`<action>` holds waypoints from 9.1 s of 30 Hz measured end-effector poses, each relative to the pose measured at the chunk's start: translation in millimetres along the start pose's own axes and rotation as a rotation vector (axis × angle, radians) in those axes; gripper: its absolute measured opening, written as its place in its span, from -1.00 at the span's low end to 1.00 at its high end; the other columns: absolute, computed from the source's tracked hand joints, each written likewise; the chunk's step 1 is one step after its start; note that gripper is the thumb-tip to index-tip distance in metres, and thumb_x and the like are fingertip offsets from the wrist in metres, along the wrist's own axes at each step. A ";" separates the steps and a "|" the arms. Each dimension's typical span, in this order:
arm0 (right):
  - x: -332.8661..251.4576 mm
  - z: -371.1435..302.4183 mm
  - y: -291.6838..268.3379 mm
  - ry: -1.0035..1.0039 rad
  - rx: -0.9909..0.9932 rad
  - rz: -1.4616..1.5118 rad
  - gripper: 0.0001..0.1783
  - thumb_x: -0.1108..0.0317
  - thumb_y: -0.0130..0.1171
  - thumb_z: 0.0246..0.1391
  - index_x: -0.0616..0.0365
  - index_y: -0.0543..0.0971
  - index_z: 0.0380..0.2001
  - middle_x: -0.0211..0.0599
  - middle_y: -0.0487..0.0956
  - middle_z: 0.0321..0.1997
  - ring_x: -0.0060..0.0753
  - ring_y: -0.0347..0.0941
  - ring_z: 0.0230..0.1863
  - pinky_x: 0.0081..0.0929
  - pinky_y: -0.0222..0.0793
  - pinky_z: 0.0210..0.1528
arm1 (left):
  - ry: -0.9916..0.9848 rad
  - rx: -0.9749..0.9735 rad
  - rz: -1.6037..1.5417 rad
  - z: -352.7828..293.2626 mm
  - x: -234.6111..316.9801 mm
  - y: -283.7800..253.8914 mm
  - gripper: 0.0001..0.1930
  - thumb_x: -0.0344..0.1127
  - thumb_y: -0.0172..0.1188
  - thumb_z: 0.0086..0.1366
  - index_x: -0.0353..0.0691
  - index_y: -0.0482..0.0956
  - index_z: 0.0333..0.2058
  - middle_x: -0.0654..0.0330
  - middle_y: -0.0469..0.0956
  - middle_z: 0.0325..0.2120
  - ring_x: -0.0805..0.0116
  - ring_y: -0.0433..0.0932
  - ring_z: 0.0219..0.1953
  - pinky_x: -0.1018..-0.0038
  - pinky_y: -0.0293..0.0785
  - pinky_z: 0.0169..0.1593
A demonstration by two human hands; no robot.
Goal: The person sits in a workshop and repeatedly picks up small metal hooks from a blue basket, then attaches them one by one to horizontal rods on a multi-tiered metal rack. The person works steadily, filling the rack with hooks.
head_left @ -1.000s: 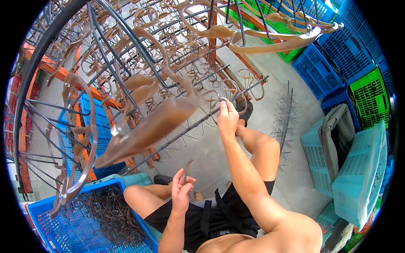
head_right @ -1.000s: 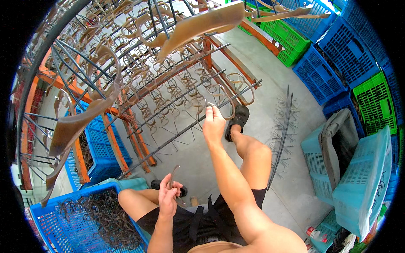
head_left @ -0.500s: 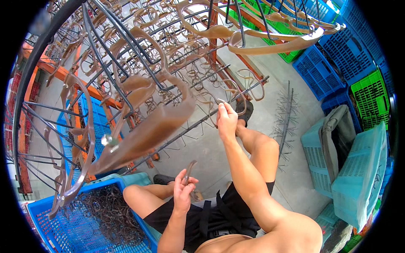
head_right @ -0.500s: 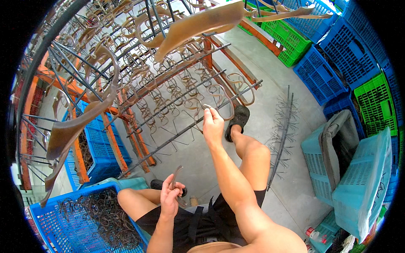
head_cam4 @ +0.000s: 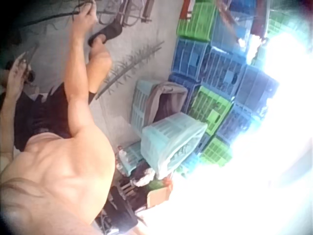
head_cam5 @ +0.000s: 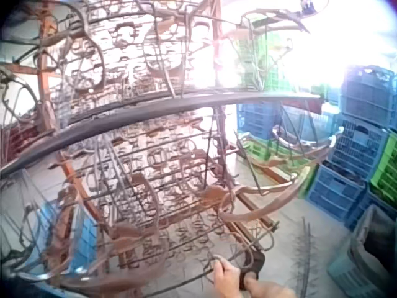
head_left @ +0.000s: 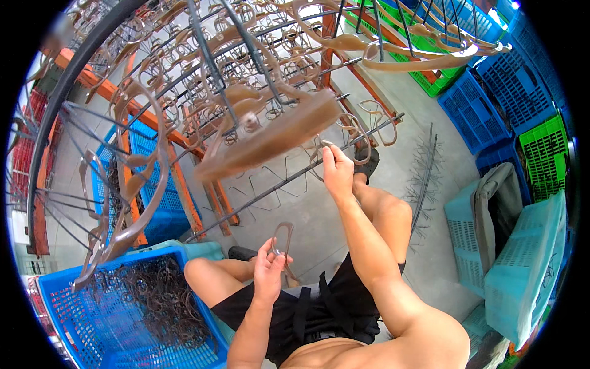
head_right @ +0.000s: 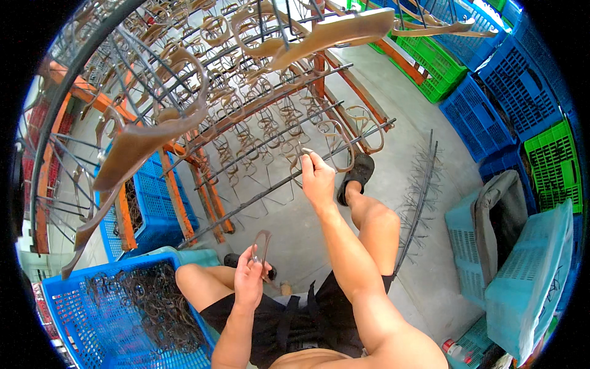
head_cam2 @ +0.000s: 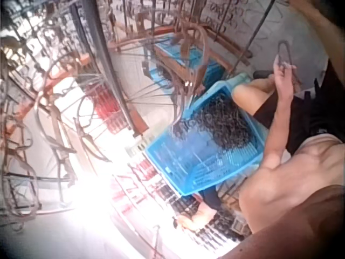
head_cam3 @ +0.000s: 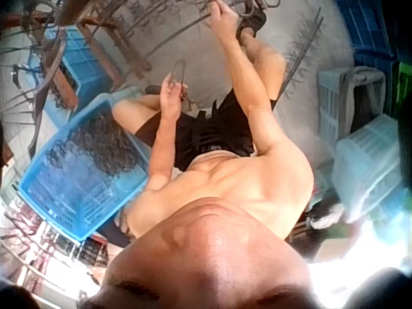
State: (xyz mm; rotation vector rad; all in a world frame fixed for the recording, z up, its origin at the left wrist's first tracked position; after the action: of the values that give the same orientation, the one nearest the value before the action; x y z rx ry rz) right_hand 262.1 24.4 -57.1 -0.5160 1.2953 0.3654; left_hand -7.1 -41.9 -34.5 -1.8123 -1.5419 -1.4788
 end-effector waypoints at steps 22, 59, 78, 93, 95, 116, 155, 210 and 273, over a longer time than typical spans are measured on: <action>2.0 -3.1 7.6 0.010 0.008 0.069 -0.78 0.31 0.03 0.15 0.28 0.50 -0.40 -0.41 0.27 -0.74 -0.66 0.11 -0.66 -0.52 0.07 -0.62 | -0.012 -0.071 -0.119 2.4 22.8 11.7 -0.54 -0.41 0.07 0.24 -0.26 0.25 0.11 0.23 0.48 -0.28 0.42 0.45 -0.22 0.55 0.30 -0.17; -12.3 -61.5 60.3 0.333 0.097 0.328 -0.81 0.33 0.00 0.21 0.27 0.46 -0.35 -0.57 0.30 -0.64 -0.72 0.10 -0.58 -0.64 0.07 -0.56 | 0.573 0.719 0.717 80.4 72.9 -115.2 -0.76 -0.23 0.13 0.27 -0.35 0.54 -0.34 0.23 0.55 -0.50 0.46 0.42 -0.50 0.49 0.40 -0.34; -25.3 -61.0 63.2 0.068 -0.074 0.027 -0.77 0.34 0.09 0.12 0.28 0.54 -0.24 -0.47 0.37 -0.67 -0.70 0.18 -0.60 -0.59 0.19 -0.54 | 0.254 0.523 0.340 75.8 68.9 -117.0 -0.72 -0.19 0.10 0.31 -0.31 0.56 -0.41 0.26 0.53 -0.59 0.60 0.38 -0.57 0.64 0.33 -0.45; -21.1 -45.7 56.7 0.205 -0.135 0.139 -0.78 0.31 0.02 0.16 0.27 0.49 -0.26 -0.55 0.30 -0.68 -0.68 0.16 -0.66 -0.58 0.12 -0.63 | 0.500 0.886 0.807 11.5 97.7 -176.9 -0.72 -0.25 0.15 0.24 -0.32 0.52 -0.16 0.09 0.56 -0.27 0.30 0.52 -0.22 0.45 0.42 -0.10; -27.5 -47.8 49.5 0.296 -0.224 0.206 -0.77 0.32 -0.03 0.18 0.26 0.46 -0.20 -0.55 0.30 -0.64 -0.70 0.21 -0.67 -0.62 0.14 -0.67 | 0.388 1.134 0.999 -17.6 93.7 -234.9 -0.74 -0.27 0.15 0.19 -0.34 0.52 -0.22 0.00 0.53 -0.29 0.16 0.52 -0.23 0.35 0.44 -0.12; -122.8 -295.2 138.8 -0.050 -1.222 0.102 -0.69 0.49 0.10 0.03 0.34 0.44 -0.12 -0.26 0.43 -0.38 -0.41 0.41 -0.38 -0.52 0.36 -0.28 | 0.751 1.429 0.704 -150.2 110.6 -349.0 -0.82 -0.28 0.11 0.28 -0.30 0.52 -0.33 0.18 0.56 -0.59 0.43 0.52 -0.57 0.49 0.43 -0.43; -56.1 -125.0 111.4 0.378 -0.022 0.316 -0.76 0.32 -0.09 0.23 0.16 0.44 -0.10 -0.45 0.41 -0.63 -0.68 0.25 -0.72 -0.62 0.26 -0.71 | 0.419 1.169 0.952 -137.7 93.0 -315.0 -0.80 -0.53 0.10 0.09 -0.32 0.51 -0.25 0.18 0.46 -0.32 0.37 0.42 -0.34 0.54 0.37 -0.20; -114.4 -204.0 115.4 0.271 -0.317 0.396 -0.80 0.40 -0.15 0.26 0.25 0.27 -0.11 -0.34 0.45 -0.35 -0.58 0.39 -0.46 -0.56 0.34 -0.41 | 0.228 0.126 0.706 -27.8 115.1 -82.4 -0.72 -0.19 -0.04 0.36 -0.27 0.50 -0.16 0.13 0.55 -0.63 0.36 0.55 -0.51 0.46 0.43 -0.39; -92.3 -245.9 65.8 0.525 -1.078 0.073 -0.51 -0.05 -0.15 0.27 0.21 0.42 -0.16 -0.22 0.48 -0.20 -0.44 0.41 -0.20 -0.46 0.33 -0.15 | 0.461 -0.138 0.953 -108.6 130.6 -99.9 -0.85 -0.30 0.21 0.14 -0.15 0.59 -0.30 0.13 0.54 -0.68 0.23 0.55 -0.64 0.45 0.46 -0.55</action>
State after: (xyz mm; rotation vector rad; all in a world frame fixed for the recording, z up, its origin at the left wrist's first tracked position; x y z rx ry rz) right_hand 5.2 -54.3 -23.3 -1.5481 1.5509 1.0535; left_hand -162.9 -23.9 84.9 -1.7042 -0.2604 -1.3464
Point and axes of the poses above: each hand's wrist, its own z-axis towards the middle knuckle, its own y-axis out of the palm, x = y × z, the point moved 1 cm from there along z, towards the middle knuckle
